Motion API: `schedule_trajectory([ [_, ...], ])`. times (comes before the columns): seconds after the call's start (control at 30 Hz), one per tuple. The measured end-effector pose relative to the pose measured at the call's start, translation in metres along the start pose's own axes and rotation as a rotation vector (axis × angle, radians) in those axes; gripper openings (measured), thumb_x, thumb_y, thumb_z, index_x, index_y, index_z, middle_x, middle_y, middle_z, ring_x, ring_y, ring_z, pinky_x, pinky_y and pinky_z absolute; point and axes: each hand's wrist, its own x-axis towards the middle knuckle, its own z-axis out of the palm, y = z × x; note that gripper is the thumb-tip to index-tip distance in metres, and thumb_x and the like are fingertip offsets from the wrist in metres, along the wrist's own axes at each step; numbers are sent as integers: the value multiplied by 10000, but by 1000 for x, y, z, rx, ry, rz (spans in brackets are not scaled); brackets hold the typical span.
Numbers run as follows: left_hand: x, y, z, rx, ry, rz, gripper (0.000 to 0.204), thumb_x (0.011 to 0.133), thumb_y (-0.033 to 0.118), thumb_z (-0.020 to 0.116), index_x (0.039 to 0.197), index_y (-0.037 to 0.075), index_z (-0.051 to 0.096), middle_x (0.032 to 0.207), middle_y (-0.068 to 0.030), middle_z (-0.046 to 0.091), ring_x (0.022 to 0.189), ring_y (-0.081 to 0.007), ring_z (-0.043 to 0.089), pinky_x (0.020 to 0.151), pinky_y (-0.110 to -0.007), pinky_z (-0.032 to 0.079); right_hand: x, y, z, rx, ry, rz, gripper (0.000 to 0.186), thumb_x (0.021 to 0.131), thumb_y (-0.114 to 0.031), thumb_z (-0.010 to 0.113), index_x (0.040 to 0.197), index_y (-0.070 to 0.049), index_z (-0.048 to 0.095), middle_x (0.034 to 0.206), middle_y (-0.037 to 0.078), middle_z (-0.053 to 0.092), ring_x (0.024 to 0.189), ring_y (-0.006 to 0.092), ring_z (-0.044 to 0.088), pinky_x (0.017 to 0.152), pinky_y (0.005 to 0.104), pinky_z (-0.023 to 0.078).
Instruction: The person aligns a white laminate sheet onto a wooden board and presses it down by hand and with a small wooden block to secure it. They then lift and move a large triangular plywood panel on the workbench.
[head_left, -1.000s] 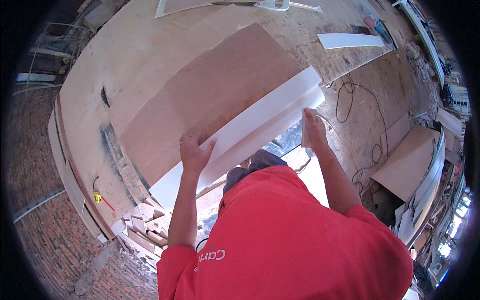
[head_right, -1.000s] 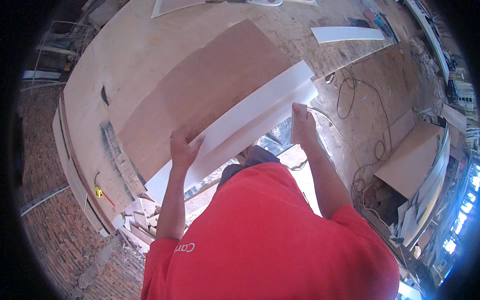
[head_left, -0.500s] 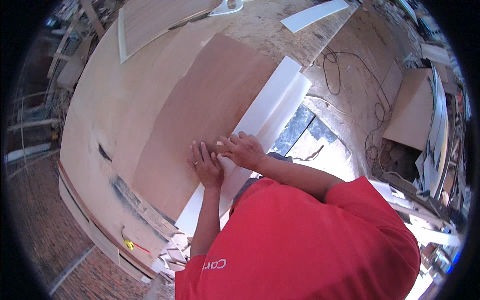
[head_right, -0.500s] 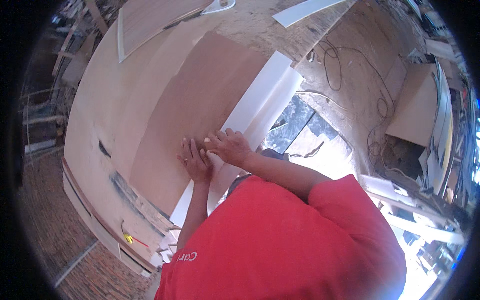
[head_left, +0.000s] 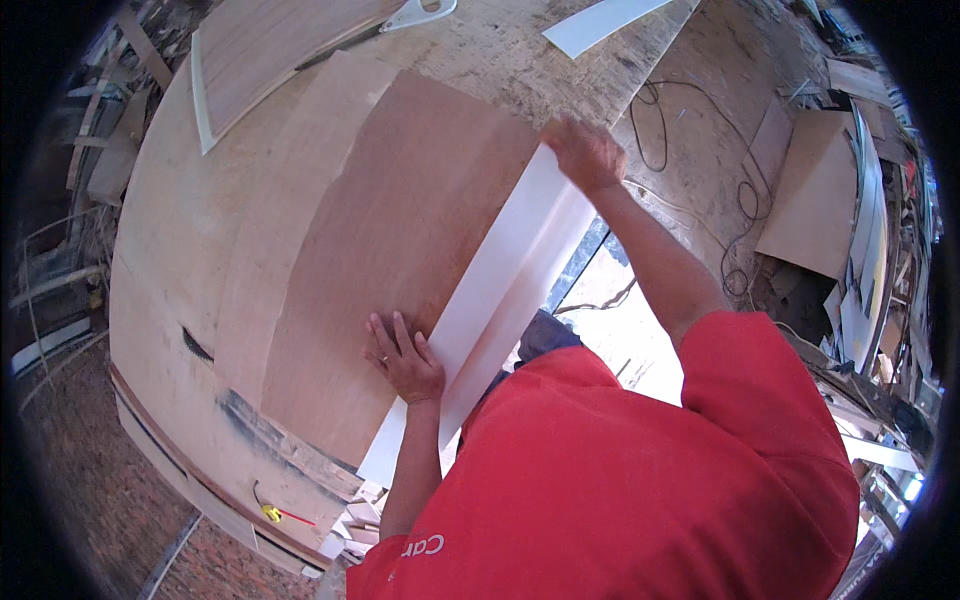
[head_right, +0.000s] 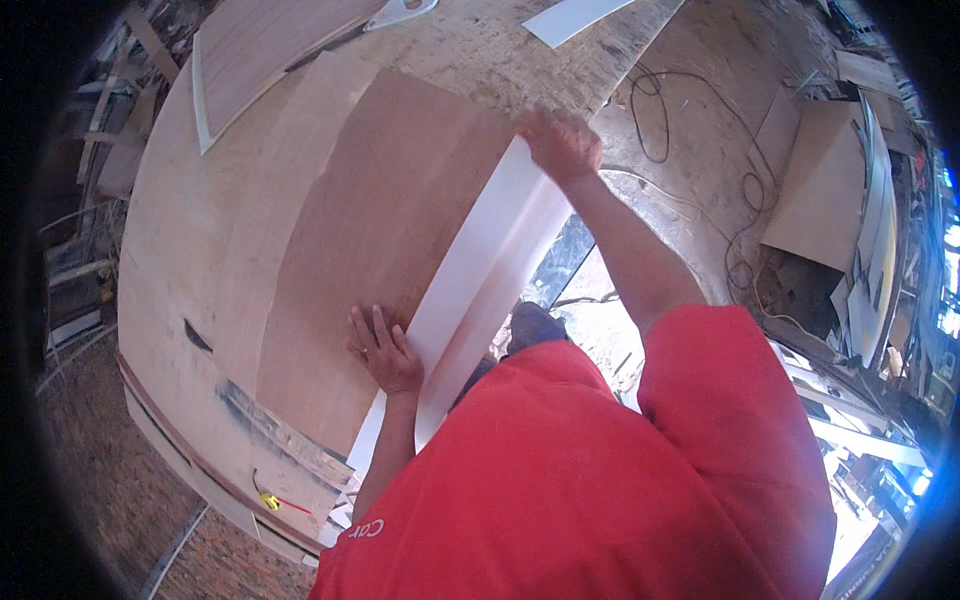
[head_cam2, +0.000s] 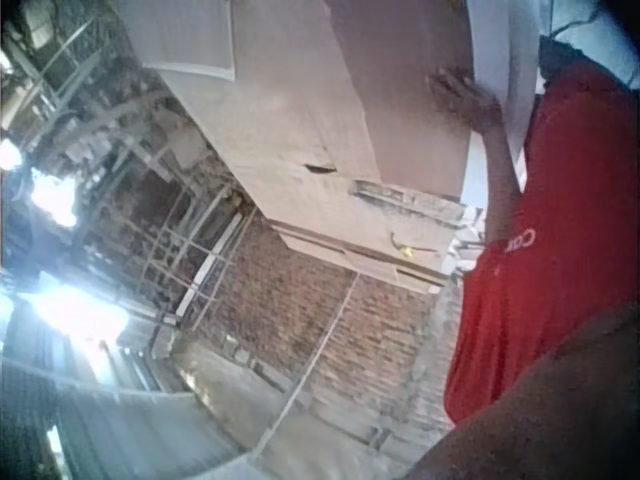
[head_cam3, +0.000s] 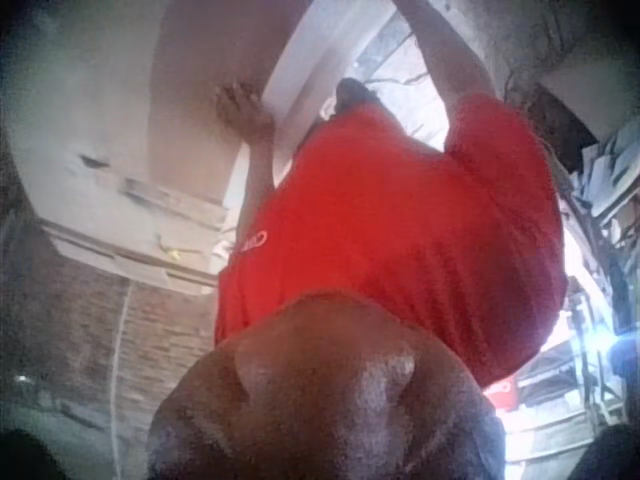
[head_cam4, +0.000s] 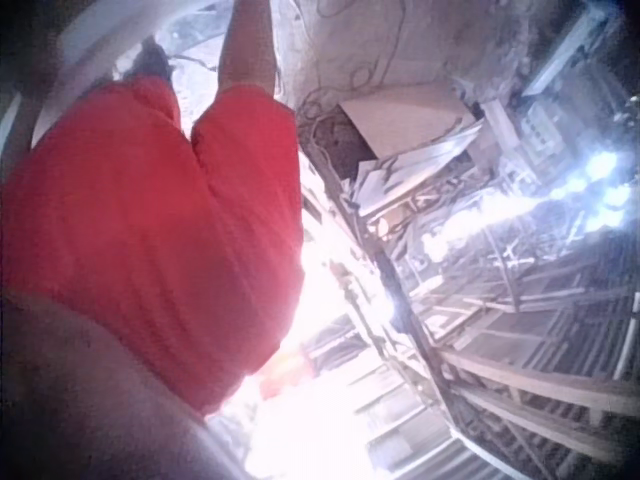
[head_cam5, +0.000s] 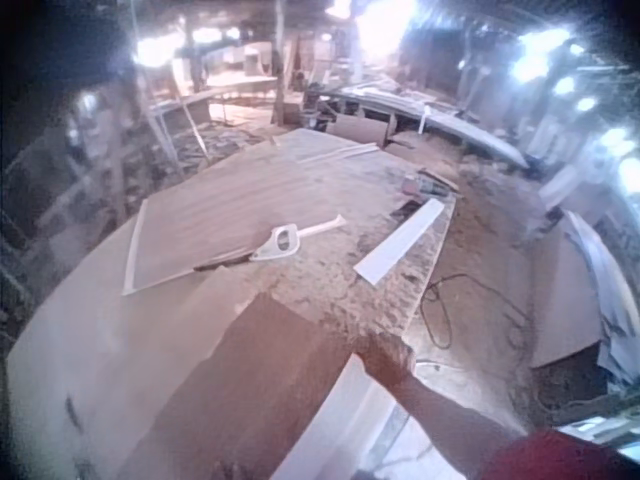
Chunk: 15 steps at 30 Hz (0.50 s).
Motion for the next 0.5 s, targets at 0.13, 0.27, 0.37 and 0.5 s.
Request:
schedule_trajectory([
  [0.13, 2, 0, -2, 42, 23, -23, 524, 1062, 309, 449, 1553, 125, 451, 1696, -203, 234, 1575, -413, 199, 1213, -695, 108, 43, 6, -47, 29, -207, 209, 325, 948, -419, 650, 1212, -238, 707, 1209, 71, 726, 1057, 318, 702, 825, 491, 598],
  [0.27, 1, 2, 5, 42, 28, -16, 516, 1073, 325, 430, 1548, 127, 458, 1695, -188, 249, 1578, -379, 210, 1223, -684, 64, -75, -30, 41, 323, -64, -244, 218, 954, -308, 639, 1090, -164, 728, 918, 89, 702, 929, 312, 675, 785, 471, 560],
  [0.37, -5, -3, 6, 81, 30, -42, 506, 1072, 332, 428, 1532, 131, 486, 1688, -190, 266, 1575, -380, 217, 1227, -675, 54, -142, -108, -38, 412, -239, -513, 238, 942, -386, 652, 1061, -187, 704, 941, 36, 715, 823, 297, 667, 650, 471, 553],
  [0.5, -11, 1, 0, 80, -4, -12, 510, 1069, 339, 423, 1524, 122, 500, 1681, -198, 276, 1566, -389, 235, 1229, -668, 51, -51, -26, 12, -59, -189, -199, 294, 951, -449, 626, 1130, -238, 725, 1038, 29, 720, 902, 283, 684, 672, 487, 591],
])
